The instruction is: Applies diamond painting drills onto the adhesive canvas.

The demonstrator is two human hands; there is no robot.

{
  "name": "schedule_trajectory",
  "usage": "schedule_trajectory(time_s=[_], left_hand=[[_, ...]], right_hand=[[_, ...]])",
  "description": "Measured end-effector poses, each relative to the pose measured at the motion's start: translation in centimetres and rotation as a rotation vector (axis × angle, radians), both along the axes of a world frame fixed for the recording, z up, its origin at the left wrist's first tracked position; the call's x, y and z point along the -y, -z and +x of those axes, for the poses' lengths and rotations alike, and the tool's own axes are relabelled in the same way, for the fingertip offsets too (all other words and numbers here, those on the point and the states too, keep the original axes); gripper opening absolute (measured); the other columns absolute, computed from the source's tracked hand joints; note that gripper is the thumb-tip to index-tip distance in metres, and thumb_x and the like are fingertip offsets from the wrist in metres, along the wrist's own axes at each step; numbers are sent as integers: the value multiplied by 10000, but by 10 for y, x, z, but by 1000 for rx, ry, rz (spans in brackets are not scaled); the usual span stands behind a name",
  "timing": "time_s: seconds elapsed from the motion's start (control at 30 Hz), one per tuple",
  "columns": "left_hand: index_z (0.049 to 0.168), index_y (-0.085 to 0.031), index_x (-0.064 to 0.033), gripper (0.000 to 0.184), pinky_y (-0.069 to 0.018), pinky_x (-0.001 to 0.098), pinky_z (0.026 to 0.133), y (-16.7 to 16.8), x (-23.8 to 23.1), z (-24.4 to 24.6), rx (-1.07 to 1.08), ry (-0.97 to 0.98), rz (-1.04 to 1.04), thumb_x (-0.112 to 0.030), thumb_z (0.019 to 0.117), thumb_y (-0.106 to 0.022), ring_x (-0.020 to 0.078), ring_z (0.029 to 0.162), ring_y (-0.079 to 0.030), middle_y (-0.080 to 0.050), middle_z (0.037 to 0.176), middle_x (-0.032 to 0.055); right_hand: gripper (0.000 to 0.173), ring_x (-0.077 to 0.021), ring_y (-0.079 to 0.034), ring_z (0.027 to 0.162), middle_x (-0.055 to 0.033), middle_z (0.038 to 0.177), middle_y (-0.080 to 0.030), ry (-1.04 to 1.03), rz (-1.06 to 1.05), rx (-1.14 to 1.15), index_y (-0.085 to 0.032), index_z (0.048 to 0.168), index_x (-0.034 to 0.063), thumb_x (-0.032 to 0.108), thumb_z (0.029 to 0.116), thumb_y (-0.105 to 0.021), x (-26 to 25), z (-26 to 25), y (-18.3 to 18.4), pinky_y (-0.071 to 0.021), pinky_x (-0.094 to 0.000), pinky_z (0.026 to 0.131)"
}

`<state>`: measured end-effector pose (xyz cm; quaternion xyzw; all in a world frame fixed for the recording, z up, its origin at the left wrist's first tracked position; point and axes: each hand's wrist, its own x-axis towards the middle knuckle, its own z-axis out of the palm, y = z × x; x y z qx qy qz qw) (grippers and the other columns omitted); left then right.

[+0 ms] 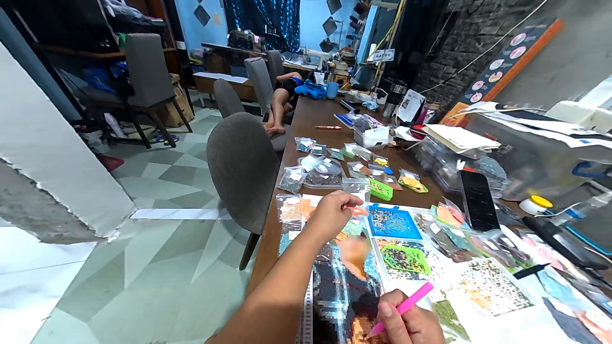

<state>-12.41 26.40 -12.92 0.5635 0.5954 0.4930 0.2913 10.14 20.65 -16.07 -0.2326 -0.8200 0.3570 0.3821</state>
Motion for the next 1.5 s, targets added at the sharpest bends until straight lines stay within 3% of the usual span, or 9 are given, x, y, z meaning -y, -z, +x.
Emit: schedule_trajectory(time_s=[0.43, 0.67, 0.73, 0.8, 0.9, 0.97, 1.1, 1.23, 1.5], left_hand=[[1140, -717, -31, 222, -523, 338, 866, 0, -1, 1, 8, 5, -1, 23, 996, -557, 166, 967, -629, -654, 1111, 105], [1137, -712, -21, 207, -527, 334, 895, -2, -1, 1, -28, 15, -9, 14, 1003, -558, 151, 982, -632, -664, 1111, 95], [1120, -722, -34, 202, -526, 327, 873, -1, -2, 1, -23, -4, -18, 10, 997, -567, 142, 956, -628, -664, 1088, 81], [1119, -724, -40, 192, -532, 320, 873, -1, -2, 1, -7, -18, -48, 3, 997, -582, 137, 955, -637, -670, 1099, 78], [1112, -721, -39, 185, -532, 309, 851, 0, -1, 0, 21, -30, -62, 9, 993, -588, 132, 934, -633, -663, 1083, 67], [1098, -723, -36, 174, -536, 305, 832, 1, -1, 0, 19, -36, -43, 12, 991, -595, 130, 913, -637, -668, 1076, 69], [1096, -725, -44, 168, -541, 302, 834, 1, -1, -2, 36, -47, -49, 5, 990, -603, 125, 913, -640, -669, 1060, 61], [1076, -728, -45, 170, -545, 304, 833, 5, -2, -4, 62, -58, -39, 14, 988, -595, 127, 910, -642, -668, 1051, 60], [1069, -734, -58, 174, -536, 267, 819, 5, -2, -3, 39, -69, -59, 3, 991, -592, 94, 892, -639, -671, 1041, 39]], right_hand=[[411, -37, -563, 571, -63, 635, -573, -36, 60, 36, -589, 863, -9, 304, 1095, -461, -1, 0, 0, -484, -185, 566], [432, -135, -593, 588, -115, 630, -588, -39, 109, 114, -613, 837, -33, 273, 1091, -442, 1, -1, -6, -498, -276, 582], [438, -94, -586, 577, -89, 641, -588, 0, 20, 66, -600, 864, -41, 286, 1101, -430, -4, 3, -14, -499, -259, 565], [403, -8, -561, 577, 0, 675, -601, 102, -75, -9, -596, 907, -17, 288, 1104, -420, -16, 11, -30, -490, -211, 557], [343, 59, -541, 579, 129, 709, -604, 265, -109, -122, -586, 910, 105, 322, 1099, -397, -62, 24, -47, -470, -146, 536], [323, 56, -529, 568, 126, 693, -594, 298, -81, -125, -590, 879, 123, 277, 1085, -394, -94, 30, -44, -452, -134, 534], [318, 38, -528, 579, 82, 685, -564, 270, -48, -11, -597, 900, 48, 251, 1077, -428, -126, 34, -19, -468, -156, 568], [301, 48, -544, 579, 96, 686, -576, 265, -48, -34, -595, 887, 76, 266, 1073, -454, -131, 33, 0, -482, -141, 568], [311, 64, -542, 580, 98, 681, -578, 228, -4, -20, -606, 892, 73, 282, 1072, -465, -131, 32, 2, -474, -124, 564]])
